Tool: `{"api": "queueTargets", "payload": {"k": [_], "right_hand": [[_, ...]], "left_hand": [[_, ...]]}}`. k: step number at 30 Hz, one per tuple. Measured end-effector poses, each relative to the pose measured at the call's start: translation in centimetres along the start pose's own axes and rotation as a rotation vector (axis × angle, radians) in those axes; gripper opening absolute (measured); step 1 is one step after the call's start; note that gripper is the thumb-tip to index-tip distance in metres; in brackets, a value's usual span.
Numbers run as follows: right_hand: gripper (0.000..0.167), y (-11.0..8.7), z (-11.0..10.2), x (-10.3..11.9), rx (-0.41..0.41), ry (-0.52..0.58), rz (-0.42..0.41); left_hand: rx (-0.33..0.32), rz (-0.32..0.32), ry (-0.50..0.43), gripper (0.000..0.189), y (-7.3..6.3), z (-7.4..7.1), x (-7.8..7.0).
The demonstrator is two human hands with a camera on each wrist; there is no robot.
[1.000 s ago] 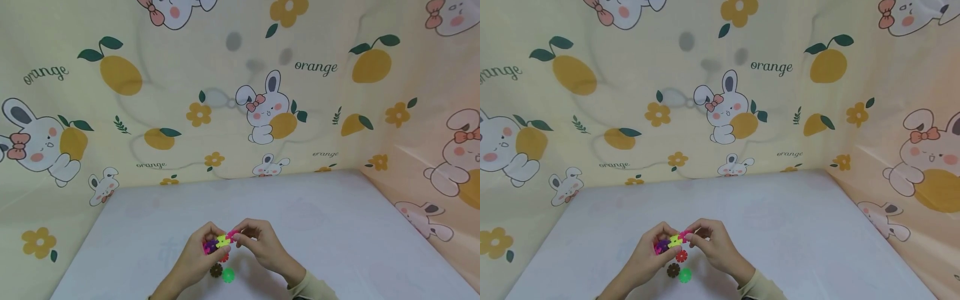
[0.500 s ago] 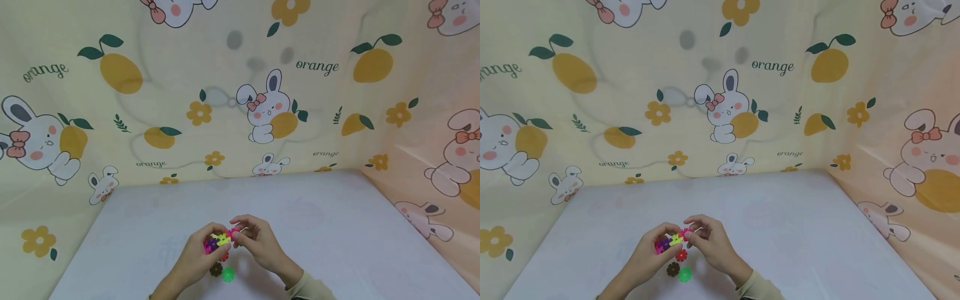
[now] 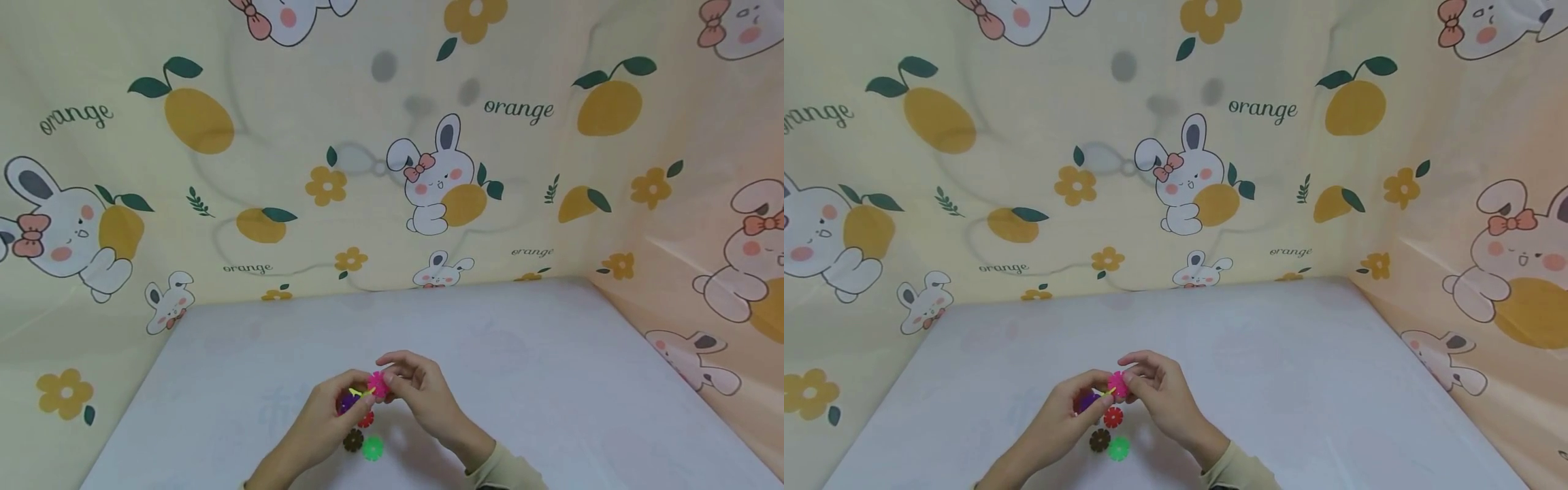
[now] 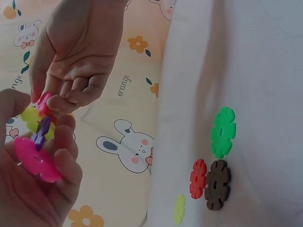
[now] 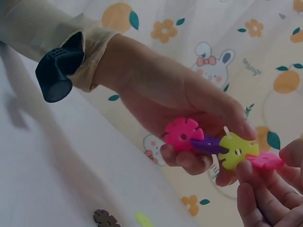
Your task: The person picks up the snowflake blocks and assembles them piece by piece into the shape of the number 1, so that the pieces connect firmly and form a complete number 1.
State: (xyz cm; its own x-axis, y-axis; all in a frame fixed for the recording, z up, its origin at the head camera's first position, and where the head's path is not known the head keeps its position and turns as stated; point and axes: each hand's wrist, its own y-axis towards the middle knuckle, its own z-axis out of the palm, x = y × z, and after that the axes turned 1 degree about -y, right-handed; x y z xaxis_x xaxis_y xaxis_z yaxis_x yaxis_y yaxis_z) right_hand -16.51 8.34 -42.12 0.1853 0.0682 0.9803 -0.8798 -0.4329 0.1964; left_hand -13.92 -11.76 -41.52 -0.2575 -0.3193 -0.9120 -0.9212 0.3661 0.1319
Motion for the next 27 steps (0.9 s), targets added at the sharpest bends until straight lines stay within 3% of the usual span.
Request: {"api": "queueTargets", "payload": {"k": [5, 14, 21, 27], "right_hand": [[0.030, 0.0, -0.2, 0.1, 0.007, 0.007, 0.021], [0.026, 0.0, 0.0, -0.3, 0.024, 0.004, 0.007], [0.030, 0.0, 0.2, -0.9, 0.035, 0.056, 0.058], [0.034, 0.0, 0.4, -0.9, 0.020, 0.089, 0.102]], "left_hand": [[-0.004, 0.035, 0.013, 0.023, -0.1, -0.1, 0.2], [-0.044, -0.032, 0.070, 0.038, -0.1, 0.2, -0.1], [-0.136, 0.016, 0.197, 0.037, -0.1, 0.4, 0.0], [-0.155, 0.047, 0.230, 0.037, -0.2, 0.3, 0.0]]}}
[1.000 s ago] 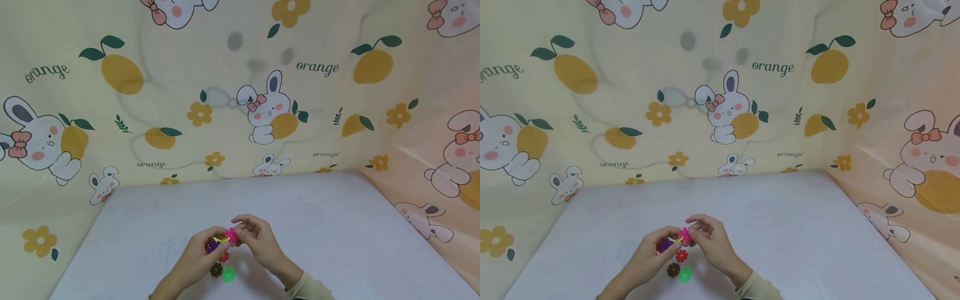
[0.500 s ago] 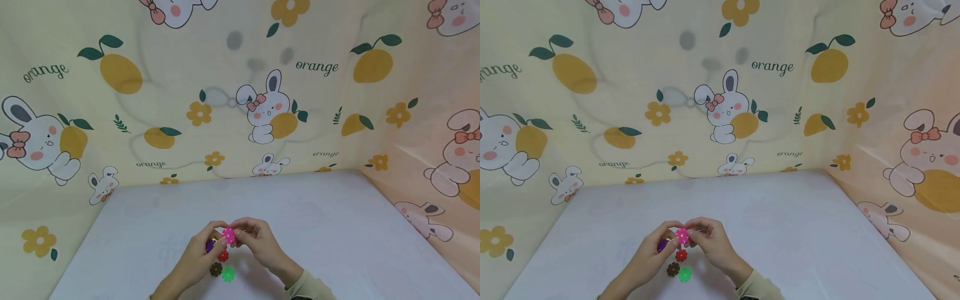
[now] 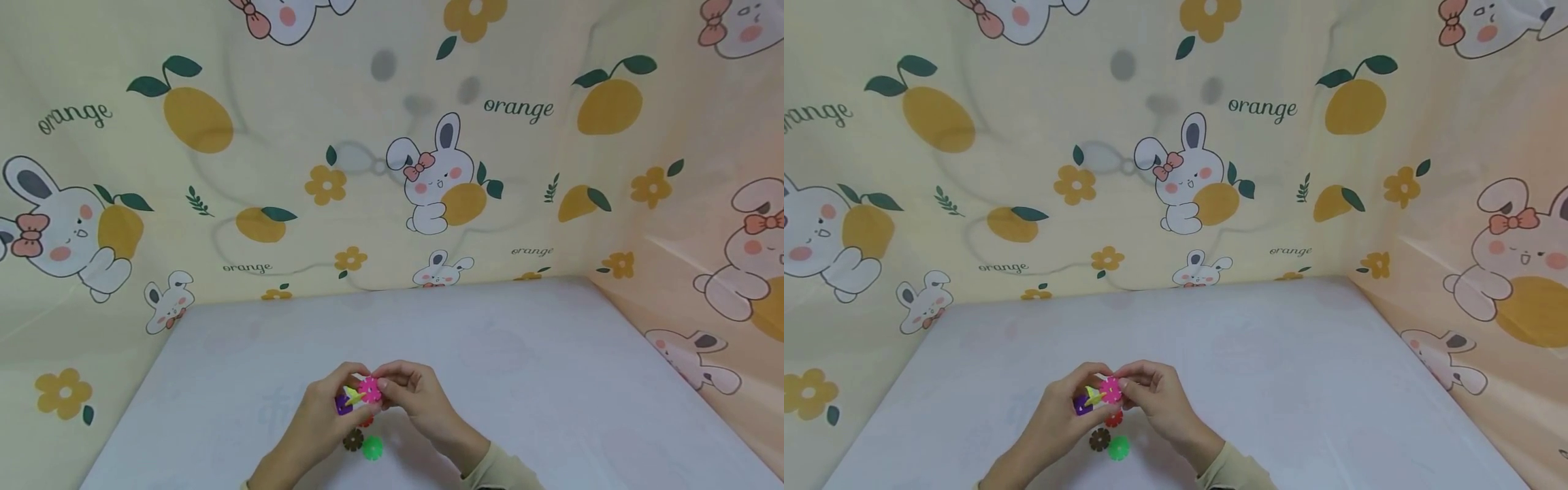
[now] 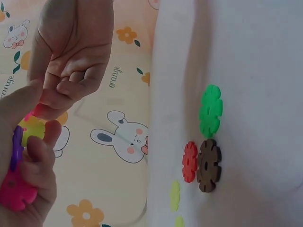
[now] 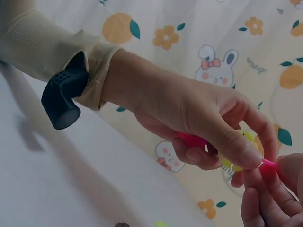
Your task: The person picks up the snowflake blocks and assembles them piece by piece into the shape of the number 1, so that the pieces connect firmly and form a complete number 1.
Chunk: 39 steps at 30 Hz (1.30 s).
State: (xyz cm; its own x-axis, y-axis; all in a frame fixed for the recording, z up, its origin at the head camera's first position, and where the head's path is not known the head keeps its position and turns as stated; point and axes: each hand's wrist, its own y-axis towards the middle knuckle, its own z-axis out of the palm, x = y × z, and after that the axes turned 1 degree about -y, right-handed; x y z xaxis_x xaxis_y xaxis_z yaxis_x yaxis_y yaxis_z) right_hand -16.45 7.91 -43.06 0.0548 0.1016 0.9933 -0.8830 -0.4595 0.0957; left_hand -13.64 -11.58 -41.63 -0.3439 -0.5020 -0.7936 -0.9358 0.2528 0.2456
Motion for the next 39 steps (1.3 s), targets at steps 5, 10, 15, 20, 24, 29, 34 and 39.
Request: {"api": "queueTargets", "payload": {"k": [5, 10, 15, 20, 24, 29, 34, 39], "right_hand": [[0.032, 0.0, 0.1, 0.1, -0.023, -0.014, 0.030], [0.031, -0.1, 0.3, 0.2, -0.024, -0.003, 0.043], [0.032, -0.1, 0.5, 0.1, -0.019, 0.008, 0.043], [0.034, -0.1, 0.5, 0.3, -0.037, -0.003, 0.053], [0.039, 0.0, 0.4, 0.6, -0.080, -0.011, 0.074], [0.038, 0.5, -0.2, 0.0, -0.129, -0.007, 0.109], [0.038, 1.1, -0.8, -2.2, -0.066, -0.094, 0.116], [0.028, 1.1, -1.1, -4.1, 0.095, -0.303, 0.046]], "left_hand": [[-0.006, 0.000, 0.006, 0.036, 0.1, -0.2, 0.1], [-0.017, 0.028, 0.019, 0.036, 0.1, -0.1, 0.2], [-0.029, 0.050, 0.029, 0.036, 0.1, -0.1, 0.4], [-0.018, 0.025, 0.014, 0.035, 0.2, -0.2, 0.4], [-0.026, -0.026, -0.032, 0.033, 0.3, -0.3, 0.6], [-0.052, -0.051, -0.059, 0.031, 0.4, -0.5, 0.9], [-0.059, -0.066, -0.050, 0.030, 0.4, -0.8, 0.9], [-0.078, -0.073, -0.055, 0.031, 0.5, -1.2, 1.0]]}}
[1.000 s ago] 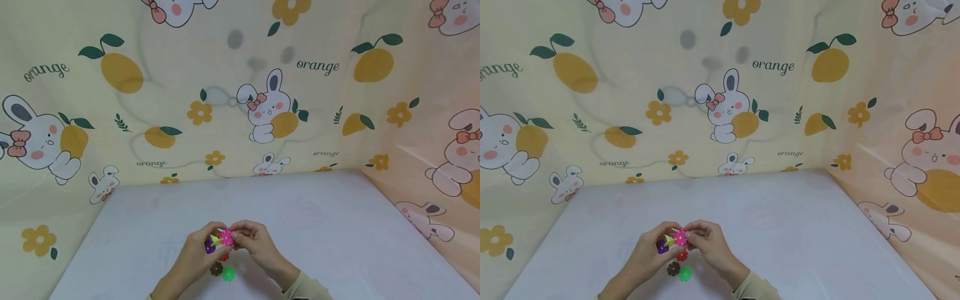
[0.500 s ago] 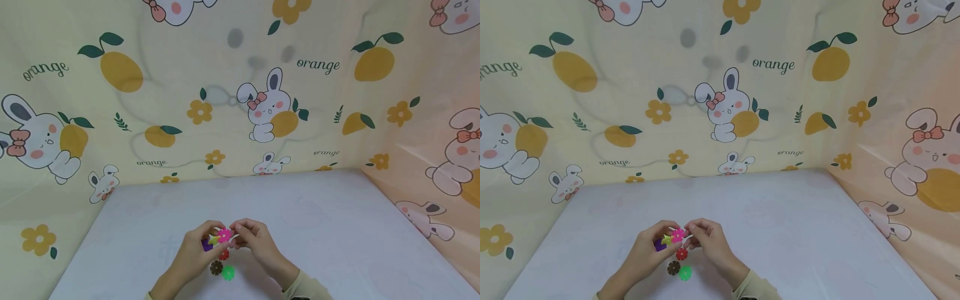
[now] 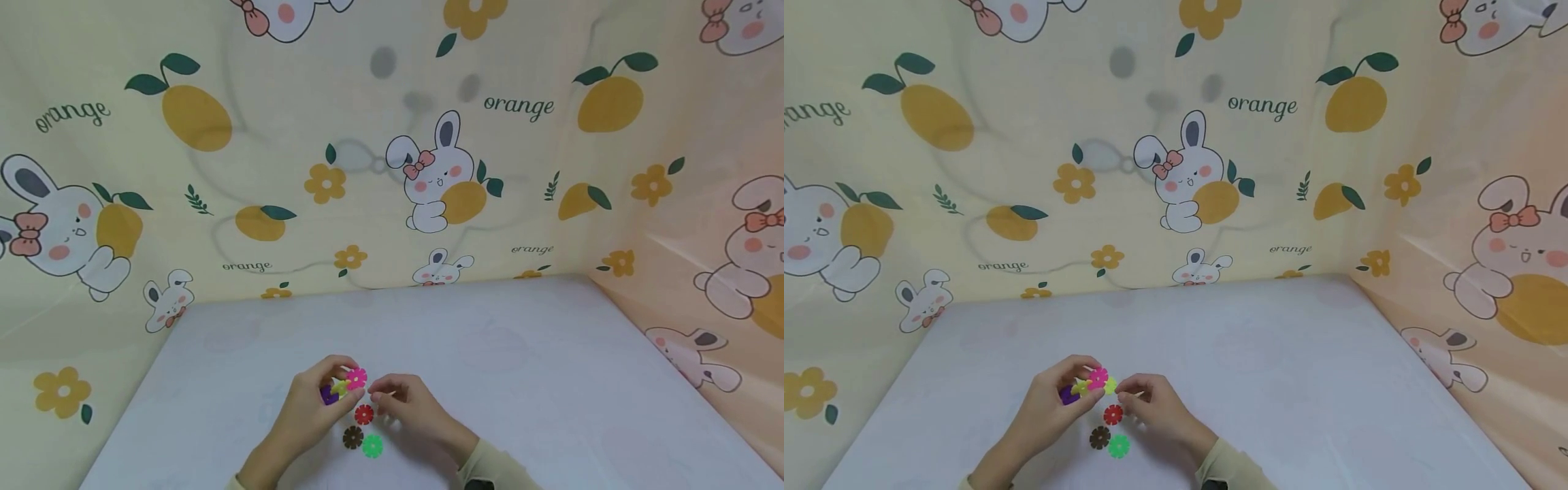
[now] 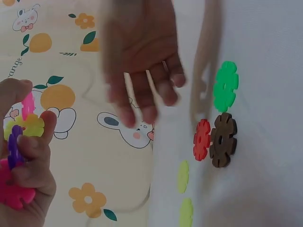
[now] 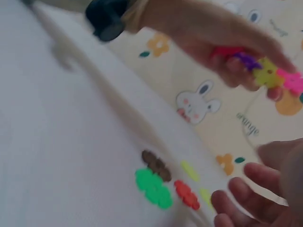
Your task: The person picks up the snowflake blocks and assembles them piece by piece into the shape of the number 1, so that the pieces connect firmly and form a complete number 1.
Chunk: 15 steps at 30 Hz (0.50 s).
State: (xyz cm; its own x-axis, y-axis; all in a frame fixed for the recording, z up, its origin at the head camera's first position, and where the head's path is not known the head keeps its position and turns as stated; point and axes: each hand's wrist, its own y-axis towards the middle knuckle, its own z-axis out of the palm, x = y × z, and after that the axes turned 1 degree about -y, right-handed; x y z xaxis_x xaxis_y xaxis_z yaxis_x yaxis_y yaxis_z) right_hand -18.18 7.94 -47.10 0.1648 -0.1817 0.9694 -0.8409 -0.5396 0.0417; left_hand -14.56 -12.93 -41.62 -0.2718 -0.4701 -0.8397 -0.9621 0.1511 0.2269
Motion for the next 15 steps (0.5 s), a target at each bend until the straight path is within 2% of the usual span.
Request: {"api": "queueTargets", "payload": {"k": [3, 7, 11, 15], "right_hand": [[0.023, -0.15, 0.16, -0.56, 0.081, -0.117, -0.026], [0.019, -0.37, 0.11, -0.81, 0.182, -0.190, -0.012], [0.025, -0.66, -0.12, -0.64, 0.256, -0.271, 0.008], [0.032, -0.87, -0.07, -0.28, 0.290, -0.432, -0.029]], "left_hand": [[0.005, 0.003, -0.011, 0.031, 0.03, -0.14, 0.01], [0.020, 0.015, -0.021, 0.032, 0.04, -0.19, 0.04], [0.028, 0.011, -0.025, 0.031, 0.02, -0.12, 0.10], [0.028, -0.003, -0.020, 0.030, 0.00, -0.08, 0.07]]}}
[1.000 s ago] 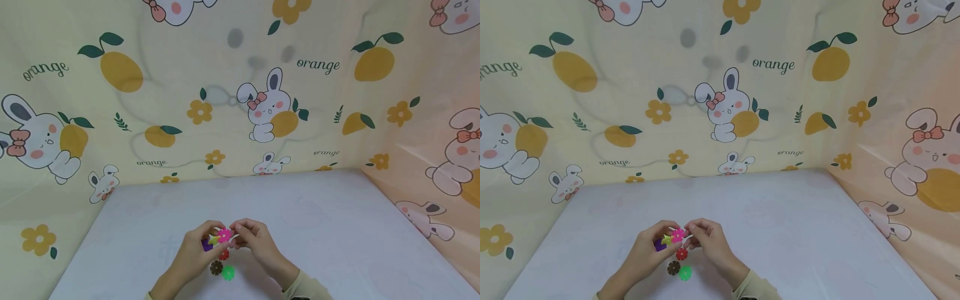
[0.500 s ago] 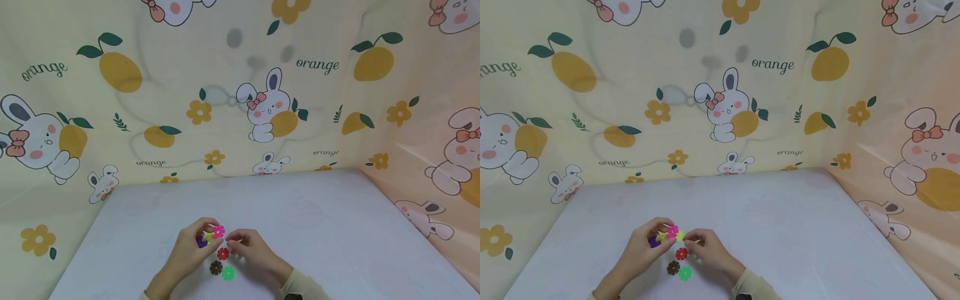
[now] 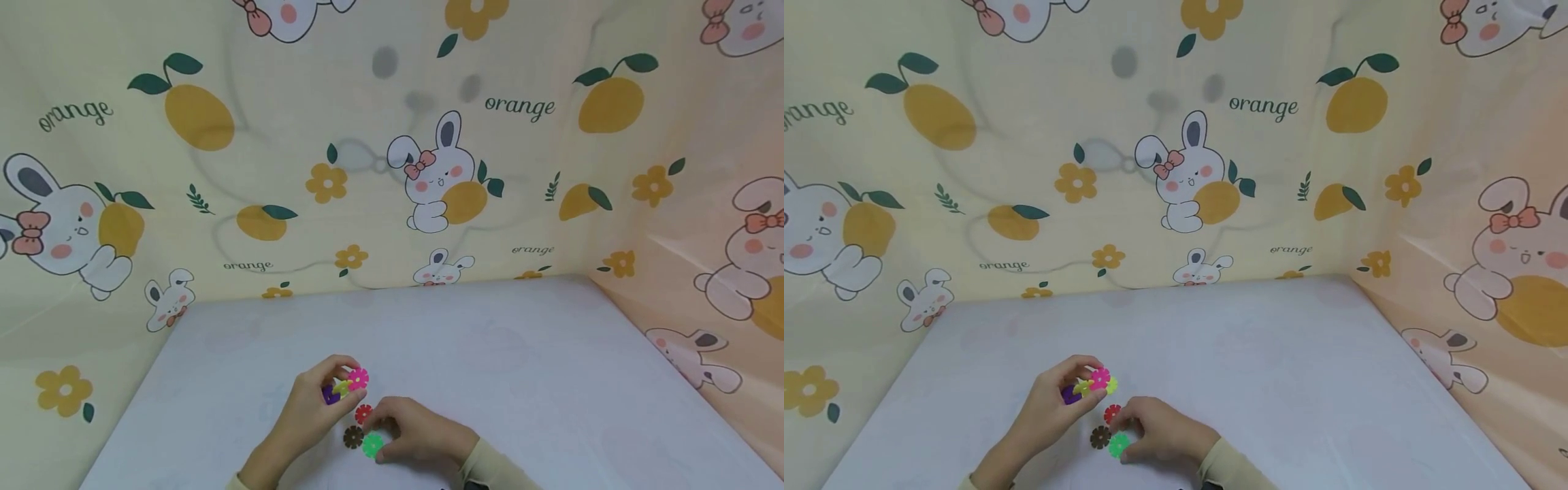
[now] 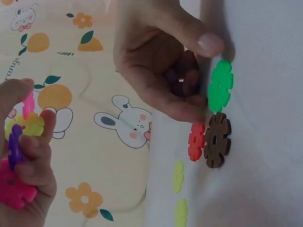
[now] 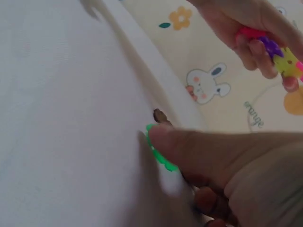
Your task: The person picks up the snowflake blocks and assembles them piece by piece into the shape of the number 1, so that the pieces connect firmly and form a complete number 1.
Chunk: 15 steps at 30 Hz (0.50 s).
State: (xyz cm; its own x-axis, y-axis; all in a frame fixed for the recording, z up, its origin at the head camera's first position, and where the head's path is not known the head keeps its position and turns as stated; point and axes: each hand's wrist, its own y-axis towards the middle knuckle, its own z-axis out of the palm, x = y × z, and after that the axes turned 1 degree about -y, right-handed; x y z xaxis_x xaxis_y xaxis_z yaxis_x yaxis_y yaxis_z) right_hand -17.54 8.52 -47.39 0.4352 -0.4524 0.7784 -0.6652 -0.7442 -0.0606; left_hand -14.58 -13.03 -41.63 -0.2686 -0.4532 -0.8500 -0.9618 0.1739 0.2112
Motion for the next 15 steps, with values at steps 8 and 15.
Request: {"api": "queueTargets", "payload": {"k": [8, 15], "right_hand": [[0.025, 0.05, 0.19, 0.75, -0.023, -0.116, 0.023], [0.016, 0.03, 0.14, 0.56, -0.015, 0.056, 0.020]], "left_hand": [[-0.015, 0.005, 0.004, 0.033, -0.04, 0.03, 0.06], [-0.027, 0.049, 0.002, 0.034, -0.05, 0.20, 0.31]]}}
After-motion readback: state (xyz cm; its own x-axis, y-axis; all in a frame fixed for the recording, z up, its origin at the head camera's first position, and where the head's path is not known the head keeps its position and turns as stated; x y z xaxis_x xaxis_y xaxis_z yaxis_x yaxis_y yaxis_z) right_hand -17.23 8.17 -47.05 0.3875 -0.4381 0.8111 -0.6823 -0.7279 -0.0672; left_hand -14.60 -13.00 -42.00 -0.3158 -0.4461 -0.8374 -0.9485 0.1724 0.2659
